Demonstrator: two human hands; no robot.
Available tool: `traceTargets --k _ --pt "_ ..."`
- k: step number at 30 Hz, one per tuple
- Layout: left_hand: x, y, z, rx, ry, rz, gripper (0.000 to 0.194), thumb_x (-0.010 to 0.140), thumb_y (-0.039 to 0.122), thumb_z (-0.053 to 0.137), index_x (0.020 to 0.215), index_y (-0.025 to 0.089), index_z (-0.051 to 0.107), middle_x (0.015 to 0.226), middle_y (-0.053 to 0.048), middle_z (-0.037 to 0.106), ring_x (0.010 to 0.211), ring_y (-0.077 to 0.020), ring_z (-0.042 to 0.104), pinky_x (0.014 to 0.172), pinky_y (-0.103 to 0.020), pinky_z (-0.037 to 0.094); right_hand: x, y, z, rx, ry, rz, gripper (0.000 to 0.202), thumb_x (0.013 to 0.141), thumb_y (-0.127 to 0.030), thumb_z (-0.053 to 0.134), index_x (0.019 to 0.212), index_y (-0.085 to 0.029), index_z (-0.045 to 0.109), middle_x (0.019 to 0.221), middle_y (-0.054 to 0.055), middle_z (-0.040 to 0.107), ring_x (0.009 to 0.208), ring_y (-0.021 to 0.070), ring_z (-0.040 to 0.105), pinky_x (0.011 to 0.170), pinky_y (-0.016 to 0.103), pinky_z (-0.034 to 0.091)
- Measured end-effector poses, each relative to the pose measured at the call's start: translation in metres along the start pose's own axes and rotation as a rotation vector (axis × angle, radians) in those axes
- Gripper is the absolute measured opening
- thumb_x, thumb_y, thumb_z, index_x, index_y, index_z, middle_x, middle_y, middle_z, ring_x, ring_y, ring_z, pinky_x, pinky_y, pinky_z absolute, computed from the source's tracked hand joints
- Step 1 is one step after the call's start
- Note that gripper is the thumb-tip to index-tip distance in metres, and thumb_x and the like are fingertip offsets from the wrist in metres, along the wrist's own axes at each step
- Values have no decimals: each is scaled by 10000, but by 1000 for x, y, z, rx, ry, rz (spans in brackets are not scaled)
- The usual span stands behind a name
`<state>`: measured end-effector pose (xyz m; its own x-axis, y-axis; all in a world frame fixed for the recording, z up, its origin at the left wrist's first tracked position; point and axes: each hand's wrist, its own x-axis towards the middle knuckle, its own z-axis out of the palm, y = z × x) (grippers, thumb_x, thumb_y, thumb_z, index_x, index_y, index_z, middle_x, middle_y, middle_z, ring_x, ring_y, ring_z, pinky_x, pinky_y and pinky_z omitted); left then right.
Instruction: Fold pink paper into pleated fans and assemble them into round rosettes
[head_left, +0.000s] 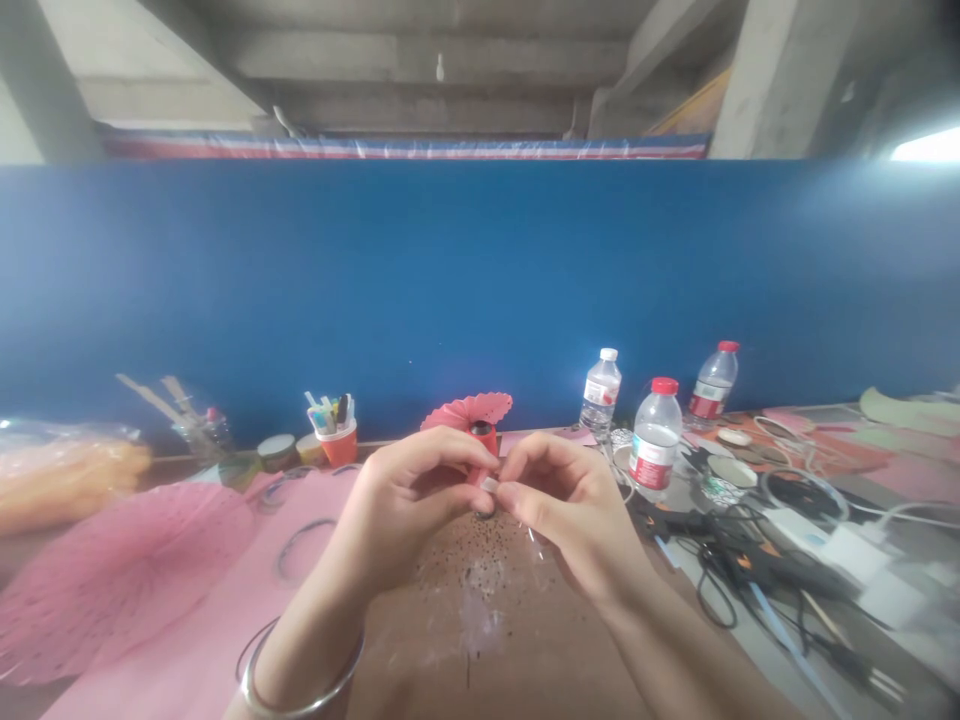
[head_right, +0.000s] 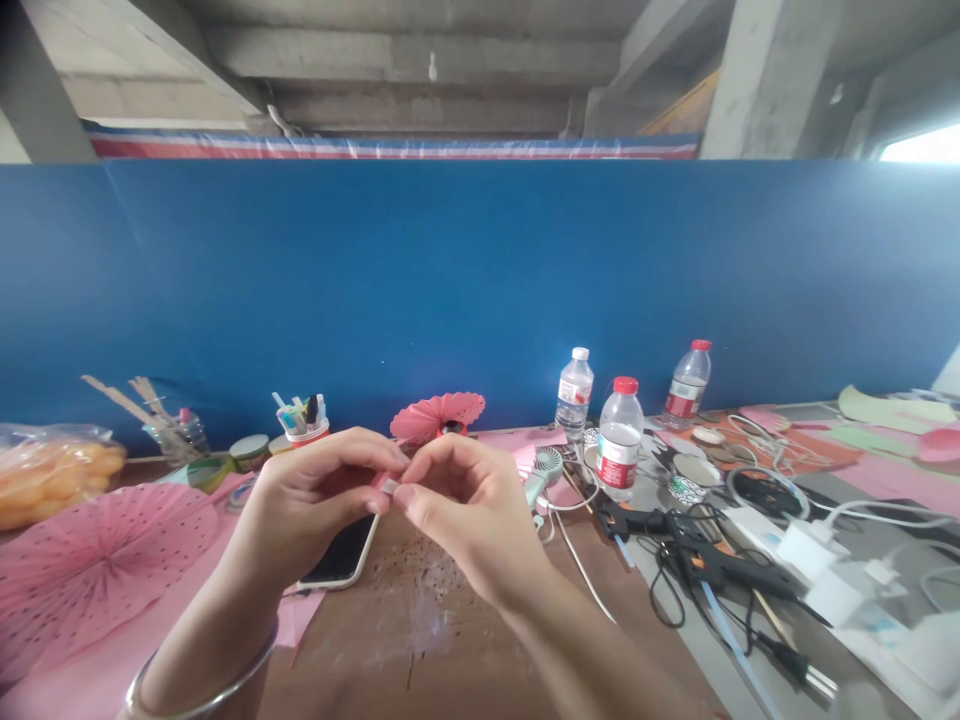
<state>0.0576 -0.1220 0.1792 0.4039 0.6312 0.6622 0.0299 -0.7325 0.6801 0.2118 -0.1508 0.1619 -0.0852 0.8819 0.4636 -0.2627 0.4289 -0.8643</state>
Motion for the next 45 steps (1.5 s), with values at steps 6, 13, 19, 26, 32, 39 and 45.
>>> traceTargets --k 6,13,19,26,32,39,45 --pt "-1 0 0 16 12 32 143 671 243 702 792 177 664 779 -41 652 770 -166 599 677 -273 515 -1 -4 1 -42 9 -2 92 664 -242 633 636 -205 553 592 -13 556 493 90 436 408 228 297" --pt "-1 1 0 28 -8 58 138 680 179 693 813 193 662 805 -29 651 782 -152 600 685 -247 499 -2 -5 4 -19 37 4 75 654 -218 629 628 -197 562 557 -20 541 465 76 396 396 216 285" --pt "-1 3 1 81 3 60 125 683 183 690 805 185 664 805 -40 657 757 -155 604 654 -248 504 -2 -8 6 -9 50 3 66 644 -199 621 621 -190 561 557 -23 543 463 69 394 389 201 287" --pt "-3 2 0 188 3 123 162 685 167 688 839 208 657 831 -28 654 773 -145 604 662 -235 501 -3 -9 7 -29 87 -6 88 630 -172 630 602 -188 548 551 -27 557 464 71 441 396 200 326" --pt "-2 3 -1 313 11 186 153 687 190 688 836 212 662 800 -24 659 749 -148 610 651 -247 500 -3 -8 8 -37 76 -20 129 635 -188 657 598 -192 534 537 -39 531 464 73 450 407 205 348" --pt "-5 11 0 430 36 292 188 687 142 684 860 214 674 781 -13 668 731 -133 614 654 -227 499 -1 -4 5 -15 77 12 225 593 -176 720 680 -194 513 613 -42 544 530 84 482 448 204 362" --pt "-6 14 5 415 160 149 194 707 130 655 865 235 691 806 -7 701 715 -131 640 633 -222 535 1 -5 2 -52 46 27 162 689 -246 669 738 -196 523 637 -21 585 526 86 502 429 198 363"
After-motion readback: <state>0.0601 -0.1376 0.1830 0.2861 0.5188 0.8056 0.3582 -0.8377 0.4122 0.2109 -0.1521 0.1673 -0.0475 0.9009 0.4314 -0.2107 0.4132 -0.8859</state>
